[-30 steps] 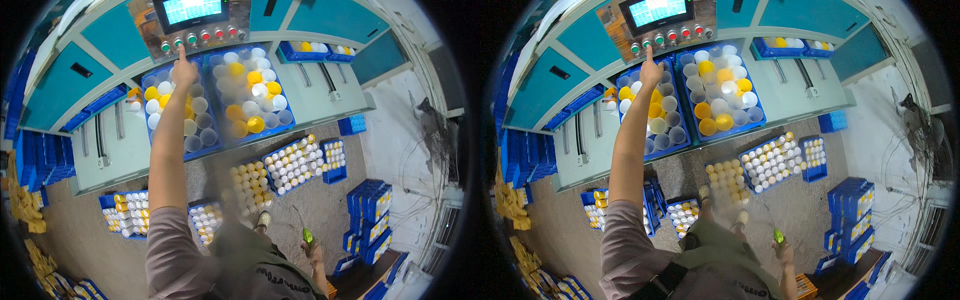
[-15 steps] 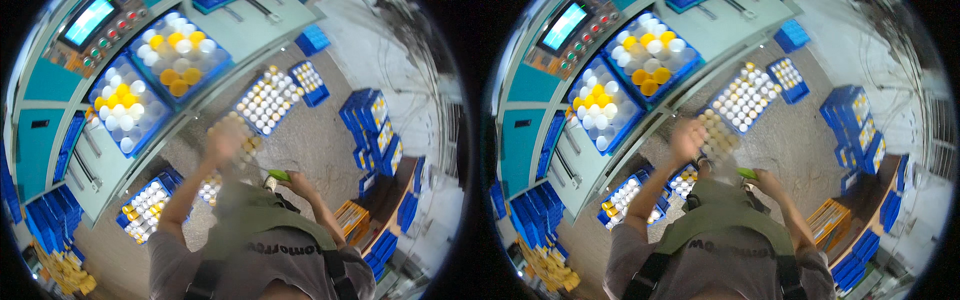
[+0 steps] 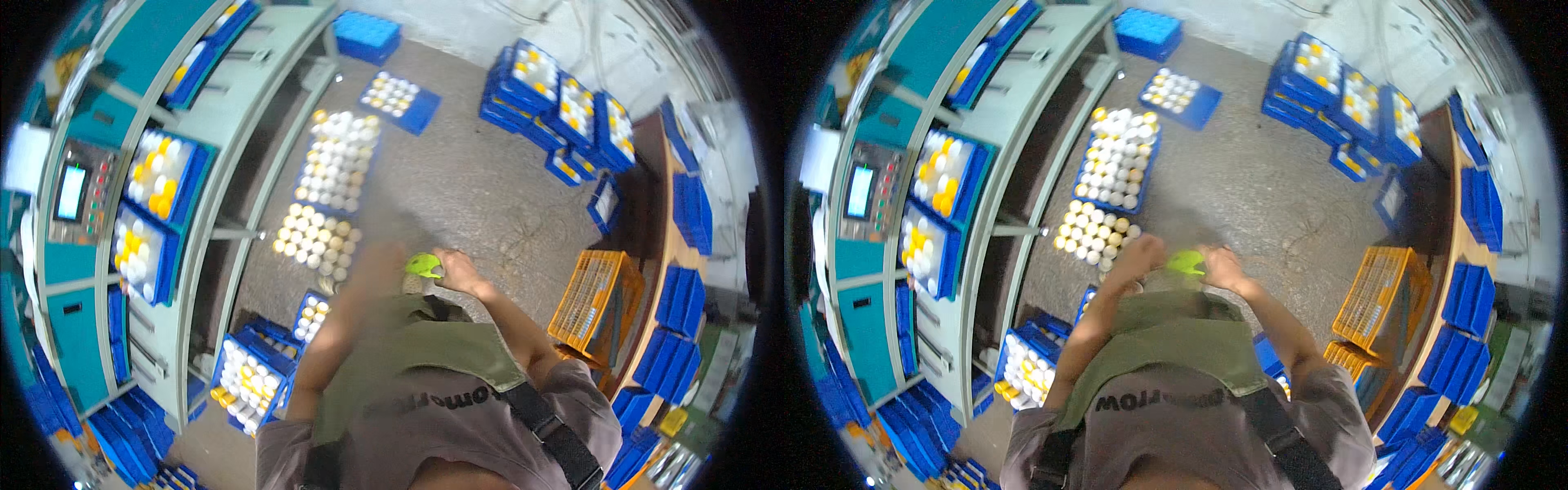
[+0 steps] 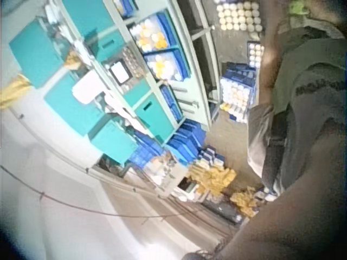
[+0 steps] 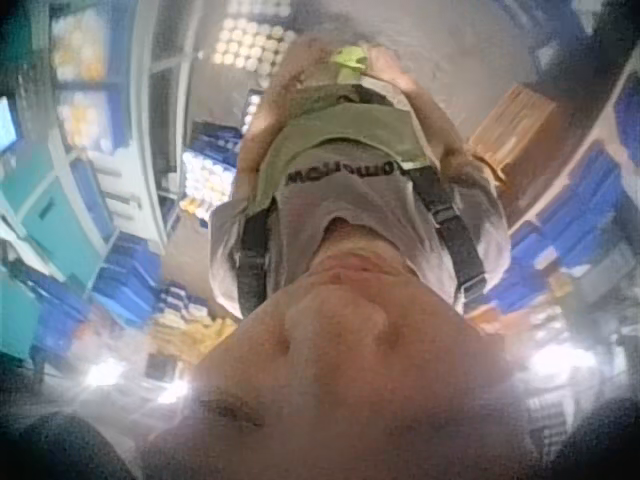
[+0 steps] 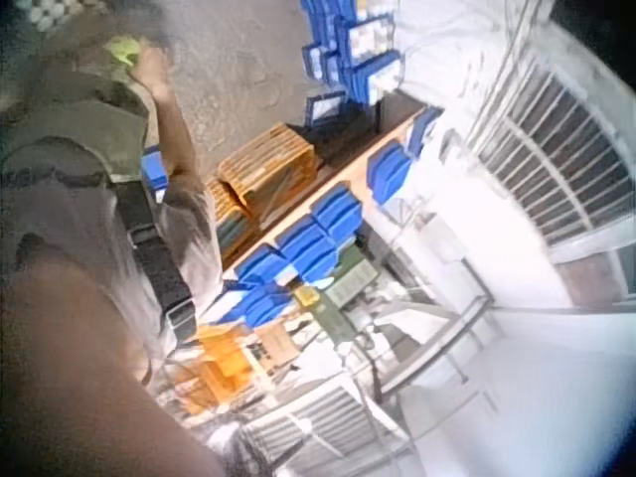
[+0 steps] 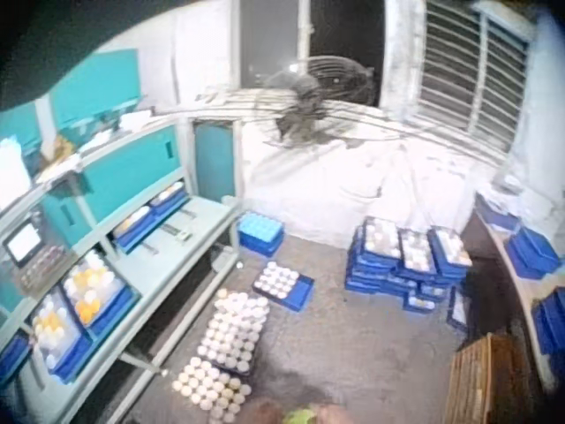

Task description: The person picks up blue trays filled with white and yellow capsules, scans them with a handheld scanner, and places them on a machine. They then use a stylus to interact with the machine's touchscreen. The person also moves empty blue trays and stacks them.

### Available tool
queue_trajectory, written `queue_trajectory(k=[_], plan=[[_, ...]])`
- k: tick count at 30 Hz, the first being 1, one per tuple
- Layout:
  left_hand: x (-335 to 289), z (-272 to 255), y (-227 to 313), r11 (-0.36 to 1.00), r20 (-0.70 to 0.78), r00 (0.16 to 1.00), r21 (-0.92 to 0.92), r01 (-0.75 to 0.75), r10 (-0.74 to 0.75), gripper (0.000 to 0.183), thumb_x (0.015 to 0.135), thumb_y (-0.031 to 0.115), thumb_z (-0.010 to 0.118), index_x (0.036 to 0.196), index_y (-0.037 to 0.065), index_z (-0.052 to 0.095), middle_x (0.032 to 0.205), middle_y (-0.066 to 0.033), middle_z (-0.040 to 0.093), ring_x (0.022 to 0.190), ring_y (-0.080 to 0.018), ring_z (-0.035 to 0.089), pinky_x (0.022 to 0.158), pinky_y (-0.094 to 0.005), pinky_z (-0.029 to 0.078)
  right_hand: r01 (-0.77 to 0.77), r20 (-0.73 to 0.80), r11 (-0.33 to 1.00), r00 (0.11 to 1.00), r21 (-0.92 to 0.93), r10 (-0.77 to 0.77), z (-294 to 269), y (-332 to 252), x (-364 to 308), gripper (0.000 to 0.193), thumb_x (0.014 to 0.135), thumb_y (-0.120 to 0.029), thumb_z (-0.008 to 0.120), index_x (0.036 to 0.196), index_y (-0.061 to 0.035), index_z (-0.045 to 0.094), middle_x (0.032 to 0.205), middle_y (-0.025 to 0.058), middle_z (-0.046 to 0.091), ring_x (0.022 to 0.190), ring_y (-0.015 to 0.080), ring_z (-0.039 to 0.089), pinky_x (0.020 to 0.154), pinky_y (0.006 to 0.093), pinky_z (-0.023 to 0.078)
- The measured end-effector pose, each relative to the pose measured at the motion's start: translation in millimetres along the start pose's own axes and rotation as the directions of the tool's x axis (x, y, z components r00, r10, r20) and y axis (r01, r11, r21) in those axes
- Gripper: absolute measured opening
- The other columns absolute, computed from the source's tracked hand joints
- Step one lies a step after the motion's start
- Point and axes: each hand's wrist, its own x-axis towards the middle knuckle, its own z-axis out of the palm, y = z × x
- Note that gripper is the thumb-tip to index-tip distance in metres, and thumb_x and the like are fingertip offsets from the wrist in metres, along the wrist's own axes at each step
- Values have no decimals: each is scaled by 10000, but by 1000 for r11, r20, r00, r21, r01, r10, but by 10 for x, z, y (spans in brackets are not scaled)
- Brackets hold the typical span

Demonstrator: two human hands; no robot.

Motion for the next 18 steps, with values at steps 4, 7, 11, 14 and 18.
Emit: queue_trajectory(k=[4, 7, 11, 14, 18], plan=[[381, 28, 269, 961, -382, 919, -202, -189, 100, 265, 969, 262, 532, 1009, 15, 620, 856, -61, 671, 757, -141, 628, 695, -293, 507, -234, 93, 596, 962, 769, 257, -184, 991, -793, 307, 676, 16, 701, 940, -54, 560, 813, -46, 548, 782, 77, 532, 687, 269, 464], [649, 2, -94, 892, -424, 897, -346, -291, 128, 236, 943, 244, 576, 967, 10, 600, 802, -47, 652, 759, -124, 612, 683, -256, 497, -318, 117, 405, 886, 857, 448, -63, 1623, -1357, 331, 709, 20, 715, 1001, -75, 592, 865, -40, 579, 785, 77, 541, 696, 268, 478], [891, -140, -1267, 790, -41, 994, 610, -58, 105, 214, 910, 259, 578, 828, 67, 626, 734, -25, 615, 627, -101, 565, 512, -251, 442, -196, 58, 282, 899, 939, 435, 118, 1993, -1957, 243, 725, 38, 694, 902, -85, 582, 803, -64, 567, 749, 61, 536, 660, 252, 463], [940, -182, -2076, 362, 53, 940, 929, 78, -338, 191, 878, 244, 588, 858, 78, 682, 755, -58, 653, 676, -187, 618, 586, -345, 490, -112, -44, 330, 901, 937, 431, 48, 1977, -2204, 251, 737, -17, 703, 949, -86, 587, 836, -53, 596, 777, 79, 550, 696, 257, 473], [1143, 108, -2481, 332, 99, 889, 941, 62, -446, 200, 860, 262, 595, 834, 75, 661, 748, -87, 648, 681, -228, 619, 589, -372, 490, -117, -315, 557, 722, 822, 616, -332, 2023, -2357, 350, 814, -167, 742, 1098, -68, 562, 963, 18, 601, 888, 119, 547, 779, 303, 462]])
